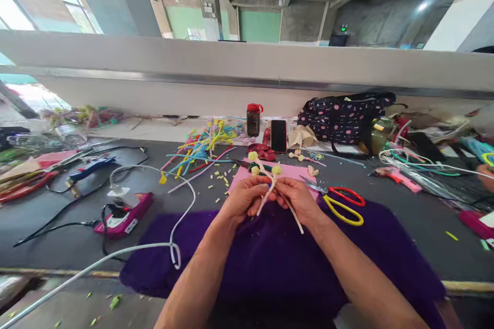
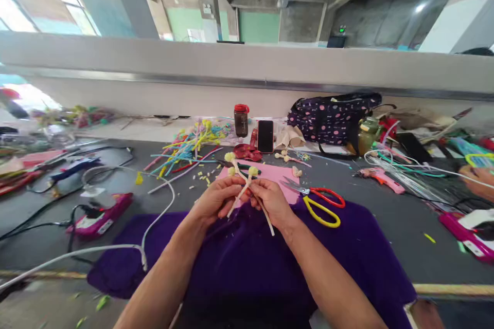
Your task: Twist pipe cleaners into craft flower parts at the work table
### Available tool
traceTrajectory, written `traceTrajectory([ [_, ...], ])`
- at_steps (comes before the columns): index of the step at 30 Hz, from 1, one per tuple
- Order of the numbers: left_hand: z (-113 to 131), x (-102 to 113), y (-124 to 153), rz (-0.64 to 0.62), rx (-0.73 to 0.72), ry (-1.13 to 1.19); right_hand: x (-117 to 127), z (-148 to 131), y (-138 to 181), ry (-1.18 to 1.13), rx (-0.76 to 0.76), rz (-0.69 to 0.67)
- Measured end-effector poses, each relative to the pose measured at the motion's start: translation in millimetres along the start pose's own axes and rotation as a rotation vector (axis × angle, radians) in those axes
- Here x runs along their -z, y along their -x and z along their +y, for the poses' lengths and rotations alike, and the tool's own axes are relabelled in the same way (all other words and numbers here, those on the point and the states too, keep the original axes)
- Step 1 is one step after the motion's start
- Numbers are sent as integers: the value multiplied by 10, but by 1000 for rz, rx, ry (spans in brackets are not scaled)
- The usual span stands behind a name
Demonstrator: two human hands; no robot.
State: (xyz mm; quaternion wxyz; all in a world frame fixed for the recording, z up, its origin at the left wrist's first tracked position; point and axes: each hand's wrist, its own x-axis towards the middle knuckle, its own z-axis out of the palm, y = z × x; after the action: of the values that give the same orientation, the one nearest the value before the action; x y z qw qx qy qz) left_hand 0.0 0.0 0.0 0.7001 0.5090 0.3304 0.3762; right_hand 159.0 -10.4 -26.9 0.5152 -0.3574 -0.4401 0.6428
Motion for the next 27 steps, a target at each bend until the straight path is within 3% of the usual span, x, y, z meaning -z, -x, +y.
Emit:
traceTrajectory([
  [7,-38,13,-18,-16,-6,-13,-55,-40,25,30,47,27],
  [16,-96,5,-42,46,-52,-95,-104,-55,71,334,261,176],
  [20,-117,-3,-65,27,-52,-99,-108,-50,60,296,229,182],
  [27,-87,7,-78,100,-78,-123,-100,-45,45,170,157,170],
])
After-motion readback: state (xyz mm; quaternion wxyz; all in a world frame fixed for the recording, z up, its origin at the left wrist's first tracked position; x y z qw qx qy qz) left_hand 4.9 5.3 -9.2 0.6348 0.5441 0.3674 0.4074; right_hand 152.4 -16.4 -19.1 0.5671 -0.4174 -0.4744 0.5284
